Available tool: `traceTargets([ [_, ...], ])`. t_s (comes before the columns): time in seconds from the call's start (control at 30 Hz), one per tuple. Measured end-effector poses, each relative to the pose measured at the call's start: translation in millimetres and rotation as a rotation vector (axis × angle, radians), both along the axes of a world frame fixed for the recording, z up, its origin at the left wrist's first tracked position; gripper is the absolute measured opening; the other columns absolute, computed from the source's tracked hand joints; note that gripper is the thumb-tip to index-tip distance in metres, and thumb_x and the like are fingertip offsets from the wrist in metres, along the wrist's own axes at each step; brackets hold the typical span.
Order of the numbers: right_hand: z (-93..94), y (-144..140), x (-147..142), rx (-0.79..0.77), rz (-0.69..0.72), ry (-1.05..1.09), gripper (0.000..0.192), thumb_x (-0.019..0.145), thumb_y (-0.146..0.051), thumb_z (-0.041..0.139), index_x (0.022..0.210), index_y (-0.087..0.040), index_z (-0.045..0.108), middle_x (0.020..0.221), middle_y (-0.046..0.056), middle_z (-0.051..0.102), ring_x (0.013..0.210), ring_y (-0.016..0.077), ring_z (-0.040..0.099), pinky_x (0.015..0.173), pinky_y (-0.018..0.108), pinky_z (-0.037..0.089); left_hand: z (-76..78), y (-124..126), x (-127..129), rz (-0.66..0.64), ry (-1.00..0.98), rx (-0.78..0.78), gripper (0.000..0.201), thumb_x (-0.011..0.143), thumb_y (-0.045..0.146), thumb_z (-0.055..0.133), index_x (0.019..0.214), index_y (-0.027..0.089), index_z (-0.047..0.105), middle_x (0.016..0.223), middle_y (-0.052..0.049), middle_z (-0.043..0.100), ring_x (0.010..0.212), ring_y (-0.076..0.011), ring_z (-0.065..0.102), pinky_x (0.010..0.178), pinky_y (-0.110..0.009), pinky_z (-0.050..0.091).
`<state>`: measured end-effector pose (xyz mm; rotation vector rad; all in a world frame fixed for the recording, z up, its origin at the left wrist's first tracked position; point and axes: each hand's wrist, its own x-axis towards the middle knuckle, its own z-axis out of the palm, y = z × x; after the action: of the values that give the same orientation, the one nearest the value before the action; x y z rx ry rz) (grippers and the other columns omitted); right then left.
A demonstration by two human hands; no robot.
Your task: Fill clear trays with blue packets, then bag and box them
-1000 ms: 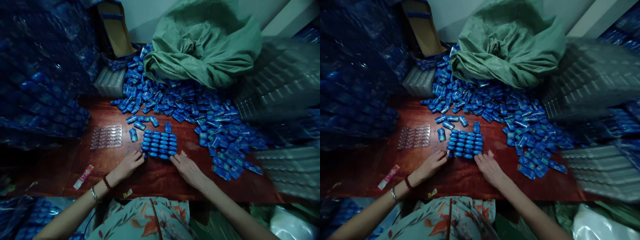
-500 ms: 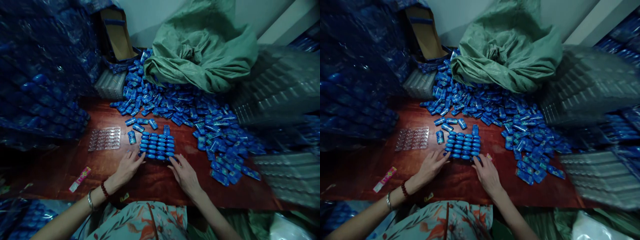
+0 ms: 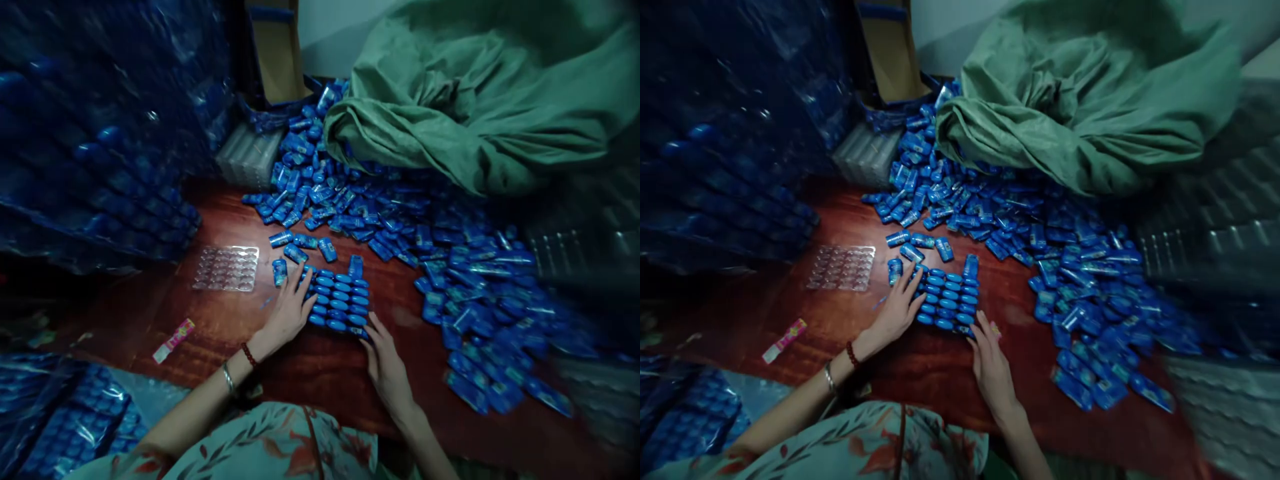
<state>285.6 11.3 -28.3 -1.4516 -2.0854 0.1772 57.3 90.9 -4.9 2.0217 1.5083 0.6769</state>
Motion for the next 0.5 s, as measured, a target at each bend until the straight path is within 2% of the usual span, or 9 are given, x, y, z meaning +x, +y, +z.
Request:
traceTargets([
  [0.1, 6.2, -1.6, 10.9, 0.038, -0.008, -0.085, 0.045, 0.089, -0.011, 0.046, 0.132, -0.025, 0.043, 0.112, 0.009, 0.057, 0.108, 0.0207, 0.057, 0.087, 0.036, 0.054, 0.3, 0.2, 0.2, 0.002, -0.082, -0.056, 0.054, 0.095, 0.035, 0.034, 0.145, 0.022, 0.02, 0.155, -0.01, 0.011, 0.142, -0.0229, 0.014, 0.113, -0.044, 0.025],
  [0.27, 40.2, 12.5, 6.2, 0.03, 0.252, -0.347, 0.041, 0.084, 0.0, 0.034, 0.119, -0.013, 0.052, 0.101, 0.012, 0.059, 0.095, 0.0209, 0.055, 0.078, 0.034, 0.053, 1.3, 1.2, 2.1, -0.002, -0.118, -0.069, 0.053, 0.095, 0.033, 0.035, 0.145, 0.025, 0.02, 0.155, -0.008, 0.009, 0.142, -0.0229, 0.017, 0.113, -0.043, 0.026],
  [0.37, 61.3, 25.4, -7.0, -0.08, 0.361, -0.496, 0.031, 0.083, -0.001, 0.039, 0.108, -0.01, 0.056, 0.089, 0.01, 0.058, 0.083, 0.0215, 0.053, 0.069, 0.033, 0.051, 1.3, 1.4, 2.7, -0.006, -0.118, -0.062, 0.053, 0.095, 0.031, 0.036, 0.145, 0.024, 0.021, 0.155, -0.009, 0.01, 0.142, -0.0231, 0.017, 0.113, -0.043, 0.027],
  [0.43, 66.2, 30.7, -14.3, -0.141, 0.387, -0.56, 0.025, 0.082, -0.001, 0.043, 0.1, -0.011, 0.058, 0.085, 0.009, 0.058, 0.08, 0.0214, 0.053, 0.065, 0.032, 0.05, 1.7, 1.5, 3.1, -0.004, -0.116, -0.062, 0.053, 0.095, 0.031, 0.036, 0.145, 0.024, 0.022, 0.155, -0.009, 0.01, 0.141, -0.0233, 0.019, 0.112, -0.042, 0.029],
  [0.5, 62.9, 30.4, -17.5, -0.152, 0.357, -0.582, 0.024, 0.083, -0.001, 0.042, 0.095, -0.014, 0.059, 0.083, 0.008, 0.058, 0.079, 0.0211, 0.054, 0.067, 0.033, 0.05, 2.5, 1.3, 3.2, 0.001, -0.122, -0.067, 0.052, 0.095, 0.032, 0.036, 0.144, 0.024, 0.023, 0.155, -0.01, 0.011, 0.141, -0.0236, 0.02, 0.112, -0.042, 0.029],
])
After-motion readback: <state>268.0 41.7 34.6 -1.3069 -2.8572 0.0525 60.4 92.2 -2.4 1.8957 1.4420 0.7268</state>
